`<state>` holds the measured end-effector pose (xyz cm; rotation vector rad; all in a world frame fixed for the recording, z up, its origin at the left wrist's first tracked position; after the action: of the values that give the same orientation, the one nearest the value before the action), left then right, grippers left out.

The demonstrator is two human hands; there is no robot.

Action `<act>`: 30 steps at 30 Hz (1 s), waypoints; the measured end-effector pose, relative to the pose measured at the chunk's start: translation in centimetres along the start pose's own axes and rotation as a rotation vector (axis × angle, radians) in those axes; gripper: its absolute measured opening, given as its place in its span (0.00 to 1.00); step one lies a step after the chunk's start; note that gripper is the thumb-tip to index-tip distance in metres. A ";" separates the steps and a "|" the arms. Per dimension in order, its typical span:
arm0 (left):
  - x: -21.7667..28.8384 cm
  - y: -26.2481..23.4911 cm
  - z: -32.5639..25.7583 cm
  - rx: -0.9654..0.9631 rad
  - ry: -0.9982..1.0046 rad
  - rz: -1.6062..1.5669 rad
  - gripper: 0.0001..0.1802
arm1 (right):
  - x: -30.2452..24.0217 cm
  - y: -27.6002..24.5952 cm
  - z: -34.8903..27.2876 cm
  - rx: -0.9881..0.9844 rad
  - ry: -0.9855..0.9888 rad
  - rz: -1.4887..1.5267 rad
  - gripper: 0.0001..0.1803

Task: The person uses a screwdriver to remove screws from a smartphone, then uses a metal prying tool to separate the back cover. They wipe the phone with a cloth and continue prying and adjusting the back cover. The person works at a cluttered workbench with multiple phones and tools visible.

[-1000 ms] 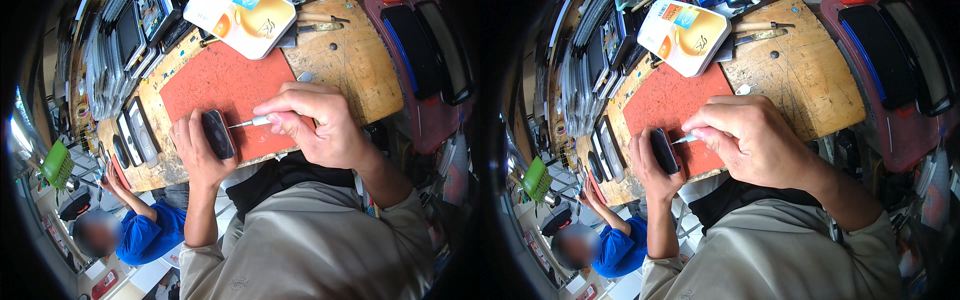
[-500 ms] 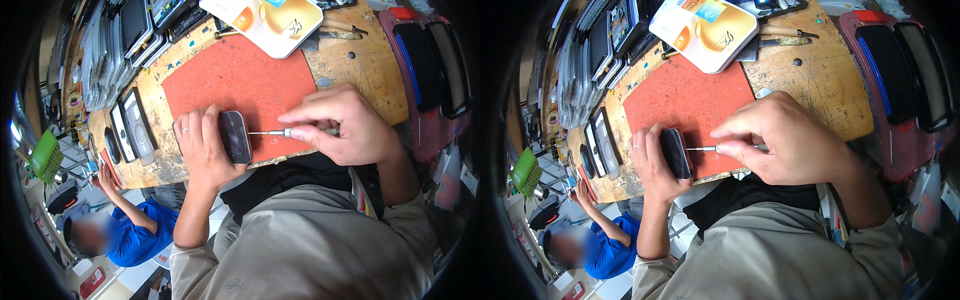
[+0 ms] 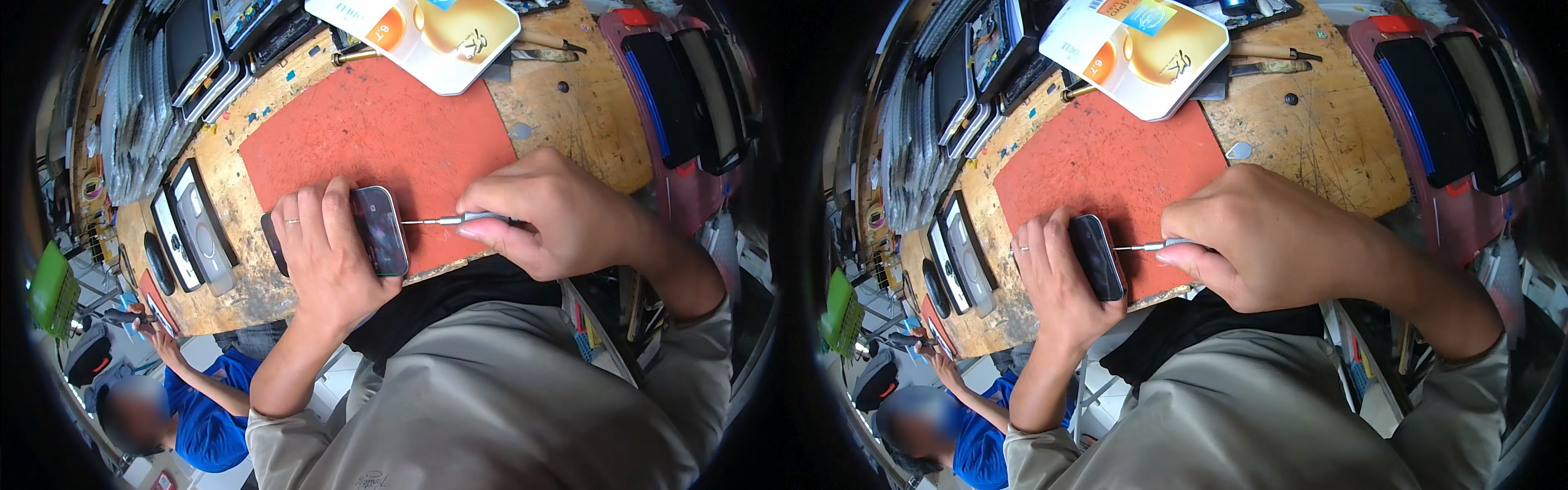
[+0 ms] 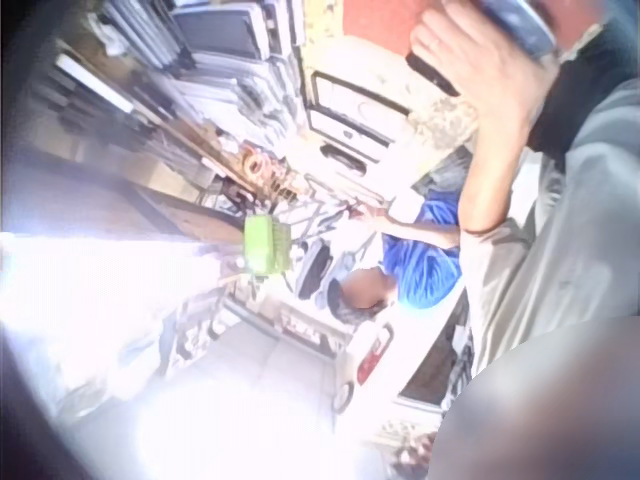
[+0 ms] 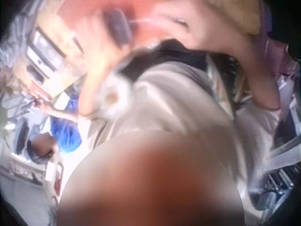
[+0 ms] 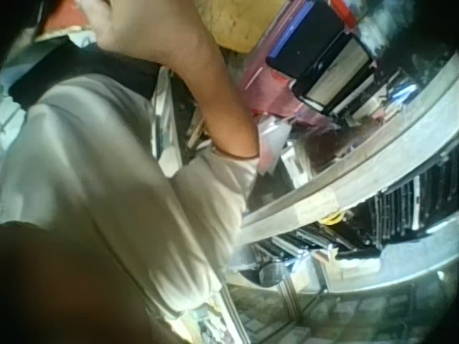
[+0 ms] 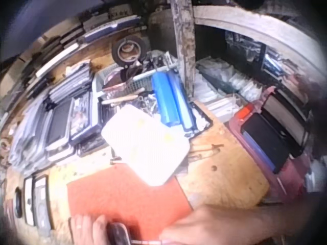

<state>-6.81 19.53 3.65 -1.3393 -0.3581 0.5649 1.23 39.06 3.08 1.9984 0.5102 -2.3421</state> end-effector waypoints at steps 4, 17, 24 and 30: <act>-0.1 0.1 0.1 -0.022 0.001 0.004 0.40 | 0.3 -0.1 0.1 -0.051 0.050 -0.003 0.04; -0.2 0.2 0.1 -0.065 -0.003 -0.048 0.41 | -1.0 0.2 0.3 -0.059 -0.121 -0.258 0.09; -0.1 0.1 0.1 -0.068 -0.005 -0.048 0.42 | -1.7 0.0 0.5 -0.105 -0.217 -0.407 0.11; -0.2 0.2 0.0 -0.083 -0.014 -0.026 0.42 | -2.1 0.8 0.1 -0.083 -0.368 -0.631 0.11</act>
<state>-7.05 19.44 3.44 -1.4090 -0.4138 0.5431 1.66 37.89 4.91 1.4521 1.3346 -2.8621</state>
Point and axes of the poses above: each hand's wrist, its own z-axis towards the middle knuckle, its own y-axis out of the palm, x = y × z, the point moved 6 cm from there along z, towards the middle knuckle, and after that the axes turned 13 degrees about z, right-handed, at the moved point
